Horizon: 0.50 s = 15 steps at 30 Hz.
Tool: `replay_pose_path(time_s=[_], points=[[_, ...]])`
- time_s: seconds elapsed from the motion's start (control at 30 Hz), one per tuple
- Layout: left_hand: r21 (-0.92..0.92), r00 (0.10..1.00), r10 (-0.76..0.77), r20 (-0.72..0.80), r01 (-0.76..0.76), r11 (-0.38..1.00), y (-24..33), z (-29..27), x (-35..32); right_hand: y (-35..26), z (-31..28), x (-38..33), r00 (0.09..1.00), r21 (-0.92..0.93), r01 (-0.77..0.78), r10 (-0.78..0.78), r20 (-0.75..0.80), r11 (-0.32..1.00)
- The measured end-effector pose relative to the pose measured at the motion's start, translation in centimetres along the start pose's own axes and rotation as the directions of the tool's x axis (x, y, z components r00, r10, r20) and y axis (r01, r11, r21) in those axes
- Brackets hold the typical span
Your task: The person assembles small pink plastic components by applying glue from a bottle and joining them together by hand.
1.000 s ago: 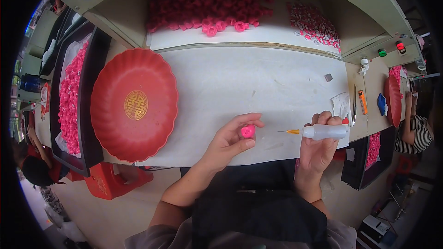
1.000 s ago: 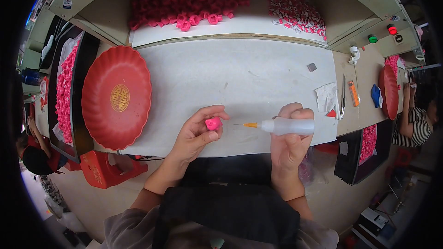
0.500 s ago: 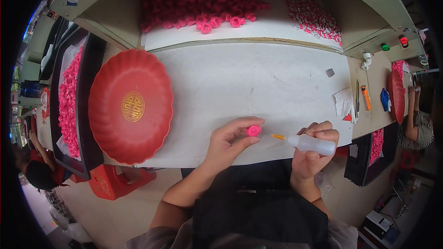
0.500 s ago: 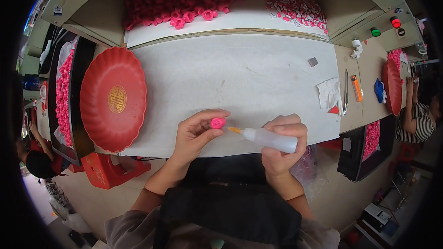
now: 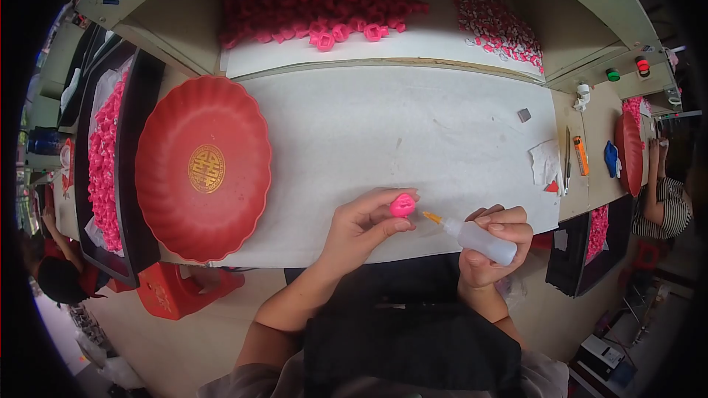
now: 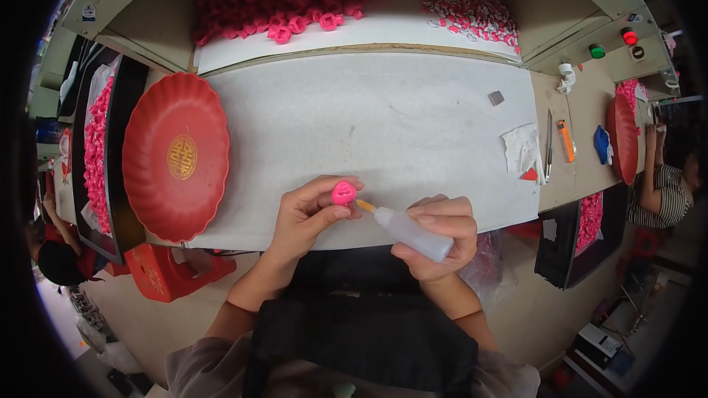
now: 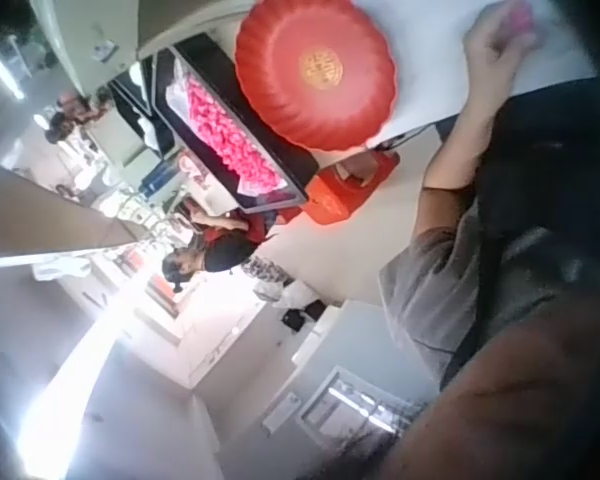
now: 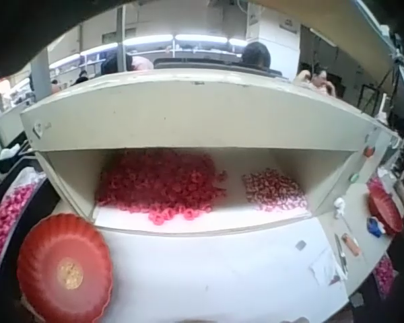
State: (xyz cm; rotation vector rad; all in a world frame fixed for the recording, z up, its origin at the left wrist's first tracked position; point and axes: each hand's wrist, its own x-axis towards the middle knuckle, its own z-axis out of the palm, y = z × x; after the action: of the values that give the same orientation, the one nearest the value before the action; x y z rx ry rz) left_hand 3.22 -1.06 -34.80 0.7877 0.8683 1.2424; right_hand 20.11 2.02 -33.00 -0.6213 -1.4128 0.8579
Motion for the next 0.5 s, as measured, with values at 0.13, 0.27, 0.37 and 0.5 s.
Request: replay_pose_path(time_s=[0.13, 0.27, 0.37, 0.5], points=[[0.017, 0.999, 0.035, 0.002, -0.035, 0.999, -0.12, -0.02, 0.09, 0.24, -0.01, -0.26, 1.000, -0.022, 0.010, -0.010, 0.017, 1.000], [0.124, 0.996, 0.087, 0.007, -0.087, 0.988, -0.09, -0.13, 0.10, 0.39, -0.12, -0.43, 0.999, -0.057, 0.037, -0.035, 0.030, 0.998], [0.118, 0.997, 0.080, -0.005, -0.079, 0.990, -0.04, -0.08, 0.01, 0.32, -0.20, -0.41, 0.999, -0.056, 0.041, -0.039, 0.036, 0.998], [0.130, 0.998, 0.069, -0.003, -0.068, 0.989, -0.01, -0.10, -0.02, 0.52, -0.22, -0.47, 0.997, -0.060, 0.053, -0.049, 0.062, 0.997]])
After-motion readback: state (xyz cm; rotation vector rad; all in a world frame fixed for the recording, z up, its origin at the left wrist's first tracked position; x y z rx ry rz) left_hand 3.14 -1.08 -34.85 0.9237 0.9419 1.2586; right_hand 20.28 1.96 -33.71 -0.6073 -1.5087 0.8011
